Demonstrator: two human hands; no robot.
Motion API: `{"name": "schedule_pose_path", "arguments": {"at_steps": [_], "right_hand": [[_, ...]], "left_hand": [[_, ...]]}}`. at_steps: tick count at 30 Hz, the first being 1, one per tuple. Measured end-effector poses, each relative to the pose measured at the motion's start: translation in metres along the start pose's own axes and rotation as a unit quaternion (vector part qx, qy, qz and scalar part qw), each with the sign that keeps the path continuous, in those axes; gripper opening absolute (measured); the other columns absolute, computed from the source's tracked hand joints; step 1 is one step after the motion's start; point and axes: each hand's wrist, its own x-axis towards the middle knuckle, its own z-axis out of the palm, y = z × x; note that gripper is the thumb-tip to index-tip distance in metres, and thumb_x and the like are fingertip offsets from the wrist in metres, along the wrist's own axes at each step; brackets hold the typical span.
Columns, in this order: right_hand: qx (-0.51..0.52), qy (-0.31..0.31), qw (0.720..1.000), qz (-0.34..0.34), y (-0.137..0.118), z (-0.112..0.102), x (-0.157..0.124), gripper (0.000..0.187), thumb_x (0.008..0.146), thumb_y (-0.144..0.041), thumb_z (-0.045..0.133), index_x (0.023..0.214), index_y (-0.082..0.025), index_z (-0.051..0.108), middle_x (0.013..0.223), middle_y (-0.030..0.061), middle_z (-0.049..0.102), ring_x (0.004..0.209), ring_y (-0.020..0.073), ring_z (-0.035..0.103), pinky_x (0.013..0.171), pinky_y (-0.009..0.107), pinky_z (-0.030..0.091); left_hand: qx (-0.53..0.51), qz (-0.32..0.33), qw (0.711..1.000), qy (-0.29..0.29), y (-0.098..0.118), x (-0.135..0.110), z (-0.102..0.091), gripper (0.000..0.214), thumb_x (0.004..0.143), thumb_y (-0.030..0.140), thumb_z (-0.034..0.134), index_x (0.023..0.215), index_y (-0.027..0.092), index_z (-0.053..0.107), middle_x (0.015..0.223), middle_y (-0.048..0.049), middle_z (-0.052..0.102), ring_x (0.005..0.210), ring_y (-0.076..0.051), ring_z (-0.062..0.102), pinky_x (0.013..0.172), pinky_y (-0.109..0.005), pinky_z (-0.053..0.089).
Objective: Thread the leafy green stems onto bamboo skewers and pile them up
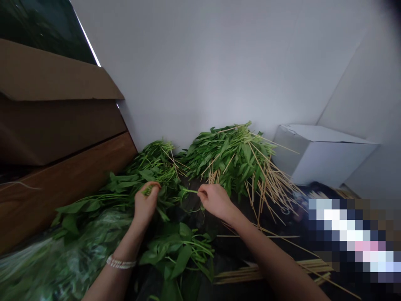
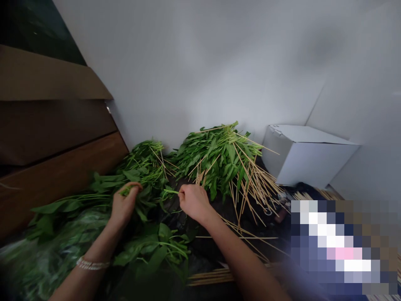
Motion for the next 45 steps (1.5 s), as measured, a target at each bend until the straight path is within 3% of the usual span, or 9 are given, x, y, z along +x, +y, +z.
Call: {"name": "schedule_pose_path", "arguments": {"at_steps": [3,11,23,29,34,41,45], "right_hand": [[0.042,0.004,0.999,0.027,0.008,-0.001,0.003,0.019,0.087,-0.022,0.054,0.088,-0.022,0.073,0.082,0.0031,0.074,0.073,0.0163,0.066,0.063,0.023,0.04],[0.089,0.006,0.995,0.045,0.014,0.0,0.006,0.021,0.085,-0.016,0.053,0.075,-0.02,0.071,0.074,0.0027,0.072,0.064,0.0136,0.061,0.056,0.021,0.036],[0.015,0.038,0.999,0.022,0.011,0.007,0.005,0.018,0.089,-0.026,0.054,0.093,-0.023,0.071,0.09,0.0028,0.074,0.082,0.017,0.066,0.07,0.024,0.042],[-0.093,0.04,0.994,-0.034,-0.005,0.009,-0.003,0.017,0.092,-0.023,0.05,0.089,-0.02,0.066,0.091,0.006,0.07,0.089,0.0199,0.063,0.08,0.03,0.038],[-0.118,0.049,0.989,-0.072,-0.015,0.017,-0.009,0.018,0.093,-0.023,0.048,0.087,-0.019,0.063,0.088,0.0063,0.068,0.089,0.0204,0.061,0.081,0.032,0.036],[-0.025,0.022,0.998,-0.049,-0.007,0.009,-0.003,0.033,0.1,-0.029,0.037,0.083,-0.02,0.064,0.085,0.0035,0.07,0.079,0.0149,0.063,0.072,0.025,0.037],[0.012,0.013,0.997,-0.07,0.0,0.007,0.0,0.019,0.096,-0.024,0.048,0.093,-0.021,0.066,0.093,0.0026,0.072,0.087,0.015,0.064,0.077,0.024,0.038]], "left_hand": [[-0.025,-0.029,0.999,0.033,0.001,0.004,-0.005,0.017,0.081,0.028,0.049,0.075,0.02,0.063,0.072,-0.0014,0.066,0.071,-0.017,0.062,0.066,-0.026,0.048],[0.068,0.067,0.994,-0.044,0.008,-0.011,0.005,0.018,0.085,0.032,0.05,0.085,0.019,0.063,0.081,-0.0023,0.068,0.074,-0.017,0.063,0.072,-0.027,0.048],[0.082,0.112,0.99,-0.034,0.01,-0.013,0.006,0.017,0.084,0.035,0.058,0.087,0.02,0.064,0.085,-0.0037,0.07,0.081,-0.019,0.065,0.079,-0.031,0.048],[0.152,0.254,0.95,-0.096,0.014,-0.019,0.009,0.02,0.087,0.032,0.059,0.102,0.022,0.068,0.082,-0.004,0.07,0.08,-0.02,0.063,0.081,-0.035,0.044],[0.199,0.319,0.915,-0.146,0.015,-0.023,0.013,0.02,0.089,0.031,0.058,0.102,0.021,0.07,0.078,-0.0045,0.069,0.078,-0.02,0.062,0.078,-0.034,0.042],[0.2,0.331,0.906,-0.173,0.012,-0.022,0.012,0.02,0.086,0.021,0.055,0.101,0.019,0.068,0.079,-0.0049,0.068,0.078,-0.021,0.06,0.078,-0.036,0.041],[0.207,0.331,0.902,-0.184,0.012,-0.022,0.011,0.023,0.082,0.018,0.056,0.103,0.018,0.067,0.08,-0.0052,0.068,0.079,-0.022,0.059,0.077,-0.036,0.04]]}}
